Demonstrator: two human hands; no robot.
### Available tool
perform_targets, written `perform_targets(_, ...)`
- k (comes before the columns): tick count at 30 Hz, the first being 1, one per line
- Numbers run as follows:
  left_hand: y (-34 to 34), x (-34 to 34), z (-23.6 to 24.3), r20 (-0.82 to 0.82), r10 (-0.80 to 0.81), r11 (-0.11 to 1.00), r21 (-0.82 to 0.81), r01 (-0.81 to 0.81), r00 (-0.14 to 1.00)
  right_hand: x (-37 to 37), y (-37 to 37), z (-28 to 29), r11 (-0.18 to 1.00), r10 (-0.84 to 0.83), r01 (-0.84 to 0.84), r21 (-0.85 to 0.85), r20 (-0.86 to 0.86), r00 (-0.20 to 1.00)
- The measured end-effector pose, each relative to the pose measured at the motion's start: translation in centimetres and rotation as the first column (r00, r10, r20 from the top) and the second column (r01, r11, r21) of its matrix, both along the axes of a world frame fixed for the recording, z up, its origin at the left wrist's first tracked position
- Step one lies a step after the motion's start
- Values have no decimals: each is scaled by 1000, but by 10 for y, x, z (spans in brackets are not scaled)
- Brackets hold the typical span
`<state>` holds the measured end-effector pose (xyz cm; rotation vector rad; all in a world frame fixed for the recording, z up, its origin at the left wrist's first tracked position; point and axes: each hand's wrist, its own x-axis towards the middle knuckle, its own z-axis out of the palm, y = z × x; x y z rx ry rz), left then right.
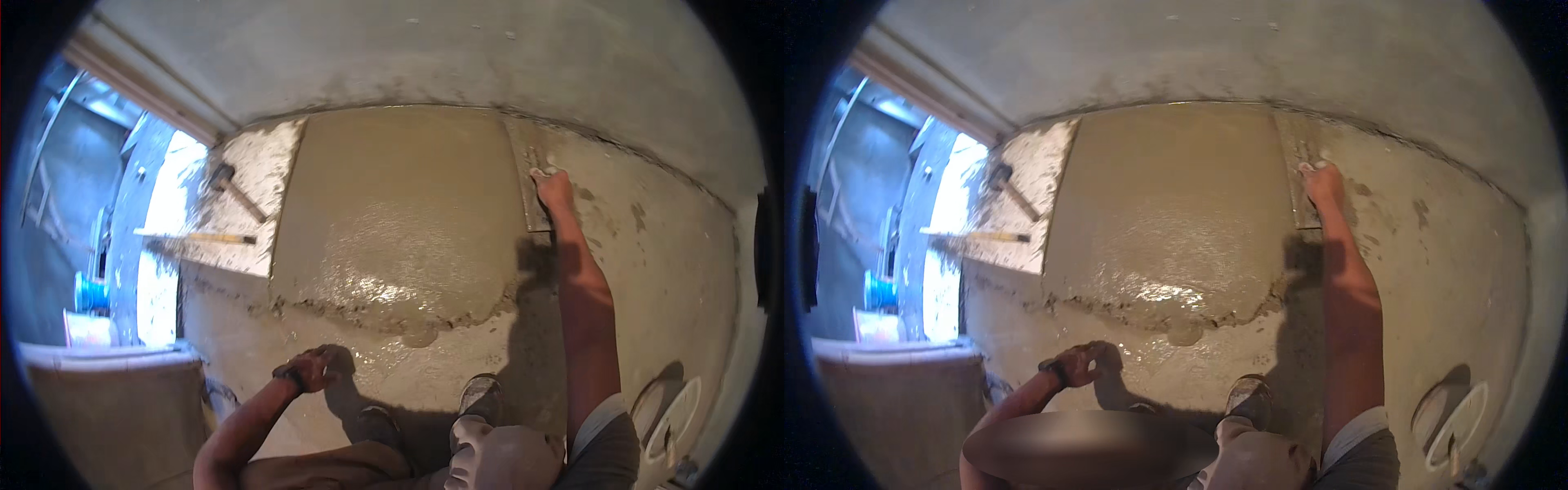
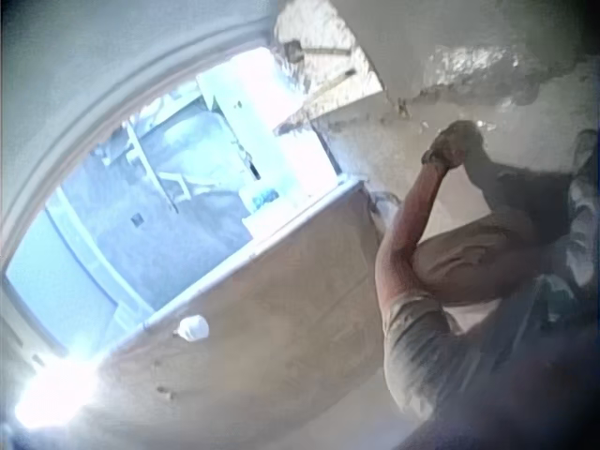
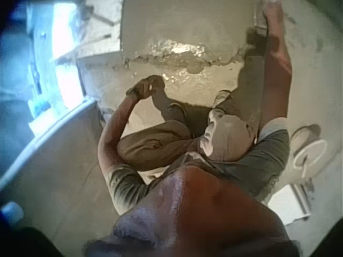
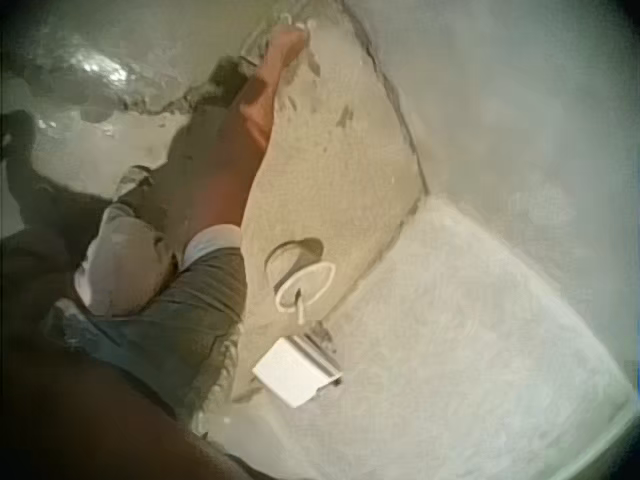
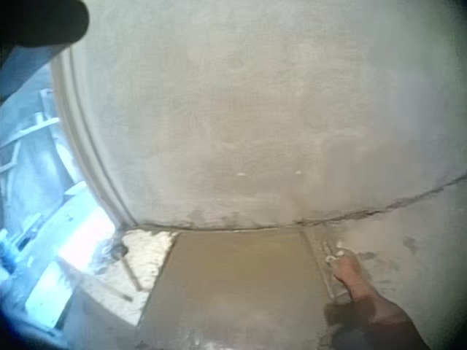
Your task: Smoothing wet mortar on a concrete floor using a hand trowel.
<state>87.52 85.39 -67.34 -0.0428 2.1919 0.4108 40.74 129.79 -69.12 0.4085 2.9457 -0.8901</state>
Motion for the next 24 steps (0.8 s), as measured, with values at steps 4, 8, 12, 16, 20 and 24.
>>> perform_targets(4, 12, -11, 10, -21, 47, 999, 20, -47, 999, -19, -38, -22, 994, 86, -77, 73, -129, 988)
perform_targets(8, 14, -6, 23, 46, 13, 1000, -2, -13, 999, -7, -117, 5, 954, 301, -301, -8, 2, 954)
perform_targets(12, 22, 0, 38, 84, 57, 998, -38, -54, 995, 28, -203, 15, 820, 570, -568, -66, 167, 804)
perform_targets(16, 19, 14, 26, -102, 65, 998, -15, -66, 993, 92, -264, 13, 691, 723, -722, -47, 35, 690)
perform_targets(20, 26, -1, 48, -12, 109, 994, 2, -109, 994, 162, -284, 33, 430, 896, -897, -105, 175, 409)
perform_targets(24, 30, -9, 53, 5, 92, 996, -3, -92, 996, 210, -273, 19, 218, 966, -971, -98, 164, 200)
